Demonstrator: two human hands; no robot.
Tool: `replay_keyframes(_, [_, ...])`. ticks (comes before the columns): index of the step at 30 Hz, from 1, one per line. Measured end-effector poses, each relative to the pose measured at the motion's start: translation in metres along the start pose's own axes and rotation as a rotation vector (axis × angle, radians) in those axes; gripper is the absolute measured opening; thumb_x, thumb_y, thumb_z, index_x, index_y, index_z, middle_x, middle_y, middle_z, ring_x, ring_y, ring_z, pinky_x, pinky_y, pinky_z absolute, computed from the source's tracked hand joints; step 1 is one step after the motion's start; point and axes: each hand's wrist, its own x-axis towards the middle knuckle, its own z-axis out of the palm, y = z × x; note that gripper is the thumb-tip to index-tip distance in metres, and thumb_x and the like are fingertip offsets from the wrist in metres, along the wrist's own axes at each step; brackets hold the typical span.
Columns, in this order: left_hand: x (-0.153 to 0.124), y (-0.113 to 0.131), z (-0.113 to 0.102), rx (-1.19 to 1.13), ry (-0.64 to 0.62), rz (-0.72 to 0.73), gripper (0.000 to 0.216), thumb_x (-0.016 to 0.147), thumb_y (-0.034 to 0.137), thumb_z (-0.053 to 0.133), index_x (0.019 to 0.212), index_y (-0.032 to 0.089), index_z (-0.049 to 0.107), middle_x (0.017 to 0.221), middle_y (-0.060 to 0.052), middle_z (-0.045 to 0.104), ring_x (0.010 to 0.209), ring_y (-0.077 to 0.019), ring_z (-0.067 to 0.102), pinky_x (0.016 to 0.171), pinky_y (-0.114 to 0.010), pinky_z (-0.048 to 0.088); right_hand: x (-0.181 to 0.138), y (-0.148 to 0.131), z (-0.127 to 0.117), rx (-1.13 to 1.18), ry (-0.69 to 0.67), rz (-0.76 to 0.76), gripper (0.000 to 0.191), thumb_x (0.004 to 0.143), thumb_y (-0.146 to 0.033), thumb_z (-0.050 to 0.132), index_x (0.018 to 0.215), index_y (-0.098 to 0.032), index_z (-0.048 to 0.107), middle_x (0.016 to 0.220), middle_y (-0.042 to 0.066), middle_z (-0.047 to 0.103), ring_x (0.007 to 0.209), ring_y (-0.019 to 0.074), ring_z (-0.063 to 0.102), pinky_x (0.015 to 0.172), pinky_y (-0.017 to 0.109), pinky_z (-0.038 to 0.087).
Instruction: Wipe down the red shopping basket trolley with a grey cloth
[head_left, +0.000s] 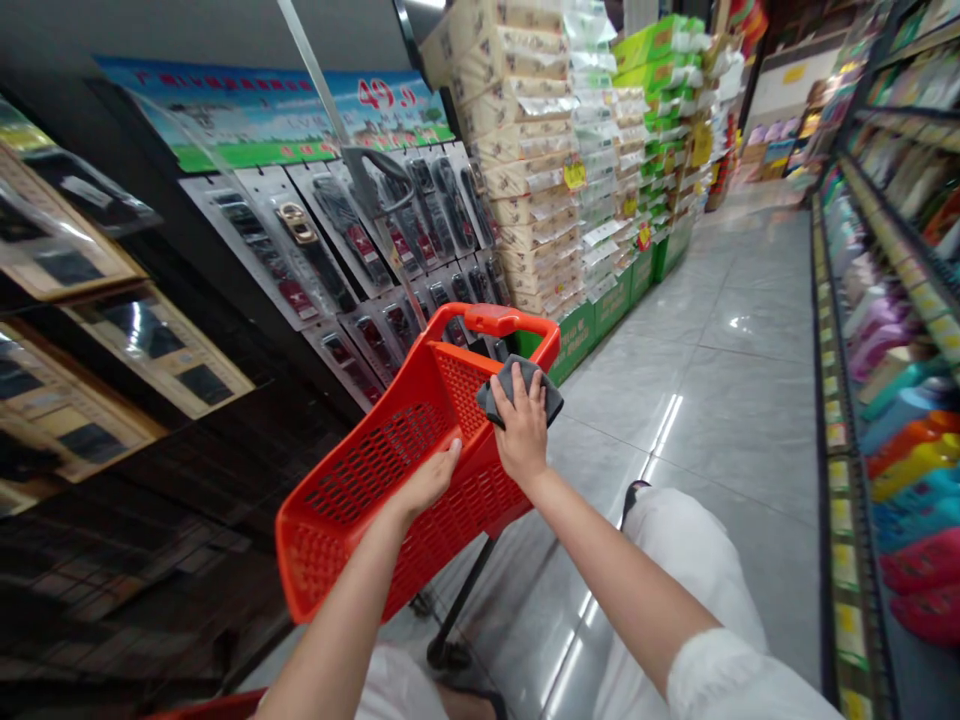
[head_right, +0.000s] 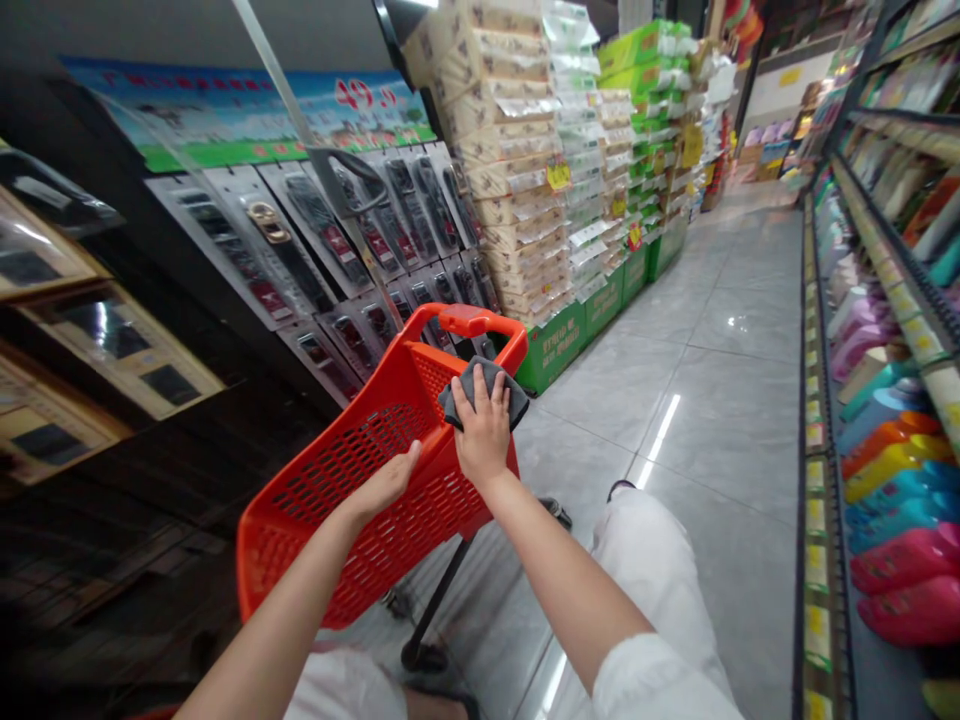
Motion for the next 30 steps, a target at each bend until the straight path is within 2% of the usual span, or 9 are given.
replay_keyframes(3, [0.012, 0.008, 0.0, -0.265, 0.063, 0.104, 0.066, 0.084, 0.068, 0.049, 0.124, 0.018, 0.066, 0.137, -0.01, 0.06, 0.133, -0.0269, 0.049, 0.114, -0.042, 0.034, -0.01, -0.011, -0.003, 0.12, -0.117, -0.076, 0.062, 0.089, -0.014, 0.05, 0.149, -0.028, 0.039, 0.161, 0.004, 0.024, 0.152, 0.0308, 0.0, 0.119, 0.06, 0.017])
replay_keyframes(6, [0.021, 0.013, 0.005, -0.534, 0.117, 0.166, 0.07, 0.076, 0.054, 0.069, 0.137, 0.021, 0.056, 0.143, -0.01, 0.054, 0.13, -0.0275, 0.052, 0.108, -0.041, 0.042, -0.018, -0.013, -0.01, 0.344, -0.227, -0.097, 0.054, 0.094, -0.022, 0.047, 0.147, -0.028, 0.041, 0.155, 0.004, 0.04, 0.15, 0.0253, 0.02, 0.12, 0.052, 0.024])
replay_keyframes(11, [0.024, 0.018, 0.015, -0.627, 0.318, 0.109, 0.052, 0.059, 0.041, 0.084, 0.1, 0.012, 0.073, 0.096, -0.011, 0.076, 0.088, -0.0249, 0.071, 0.085, -0.038, 0.055, 0.012, 0.003, -0.037, 0.636, -0.138, 0.174, 0.04, 0.097, -0.041, 0.044, 0.122, -0.017, 0.064, 0.122, 0.01, 0.069, 0.116, 0.0242, 0.063, 0.101, 0.04, 0.049])
replay_keyframes(14, [0.026, 0.028, 0.017, -0.528, 0.5, 0.099, 0.03, 0.059, 0.035, 0.081, 0.078, 0.014, 0.071, 0.073, -0.006, 0.073, 0.068, -0.0178, 0.067, 0.068, -0.029, 0.054, 0.032, 0.007, -0.055, 0.565, -0.058, 0.197, 0.037, 0.096, -0.041, 0.044, 0.108, -0.017, 0.069, 0.101, 0.009, 0.074, 0.096, 0.0239, 0.068, 0.089, 0.039, 0.054])
replay_keyframes(19, [0.03, 0.062, 0.021, -0.51, 0.698, -0.078, 0.021, 0.064, 0.027, 0.073, 0.066, 0.018, 0.055, 0.054, 0.006, 0.054, 0.046, -0.011, 0.053, 0.043, -0.022, 0.046, 0.005, -0.007, -0.053, 0.321, -0.035, -0.067, 0.048, 0.089, -0.018, 0.045, 0.136, -0.024, 0.054, 0.14, 0.008, 0.057, 0.131, 0.0225, 0.051, 0.111, 0.043, 0.039])
replay_keyframes(22, [0.027, 0.079, 0.023, -0.718, 0.679, -0.226, 0.024, 0.068, 0.025, 0.07, 0.062, 0.018, 0.047, 0.049, 0.007, 0.048, 0.043, -0.0088, 0.05, 0.042, -0.021, 0.046, -0.027, -0.013, -0.034, 0.198, -0.113, -0.194, 0.068, 0.082, -0.011, 0.047, 0.149, -0.023, 0.037, 0.155, 0.009, 0.039, 0.145, 0.024, 0.033, 0.118, 0.051, 0.028])
replay_keyframes(25, [0.021, 0.087, 0.024, -0.837, 0.542, -0.318, 0.024, 0.067, 0.023, 0.071, 0.062, 0.017, 0.049, 0.05, 0.005, 0.052, 0.045, -0.0093, 0.054, 0.048, -0.023, 0.052, -0.04, -0.011, -0.018, 0.22, -0.095, -0.141, 0.08, 0.076, -0.008, 0.048, 0.152, -0.02, 0.028, 0.154, 0.011, 0.039, 0.144, 0.0245, 0.035, 0.118, 0.054, 0.025])
replay_keyframes(28, [0.015, 0.085, 0.021, -0.84, 0.339, -0.287, 0.022, 0.07, 0.029, 0.071, 0.068, 0.016, 0.054, 0.061, -0.003, 0.065, 0.055, -0.0136, 0.064, 0.057, -0.027, 0.056, -0.027, -0.002, -0.016, 0.407, -0.011, 0.05, 0.061, 0.079, -0.012, 0.047, 0.139, -0.021, 0.051, 0.133, 0.009, 0.063, 0.124, 0.0242, 0.058, 0.11, 0.048, 0.041])
replay_keyframes(30, [0.013, 0.079, 0.016, -0.701, 0.309, -0.181, 0.027, 0.076, 0.041, 0.066, 0.072, 0.015, 0.058, 0.069, -0.007, 0.07, 0.064, -0.0178, 0.069, 0.061, -0.03, 0.057, -0.011, 0.006, -0.022, 0.567, 0.081, 0.215, 0.038, 0.084, -0.021, 0.05, 0.119, -0.019, 0.066, 0.114, 0.008, 0.072, 0.107, 0.0247, 0.067, 0.098, 0.043, 0.051])
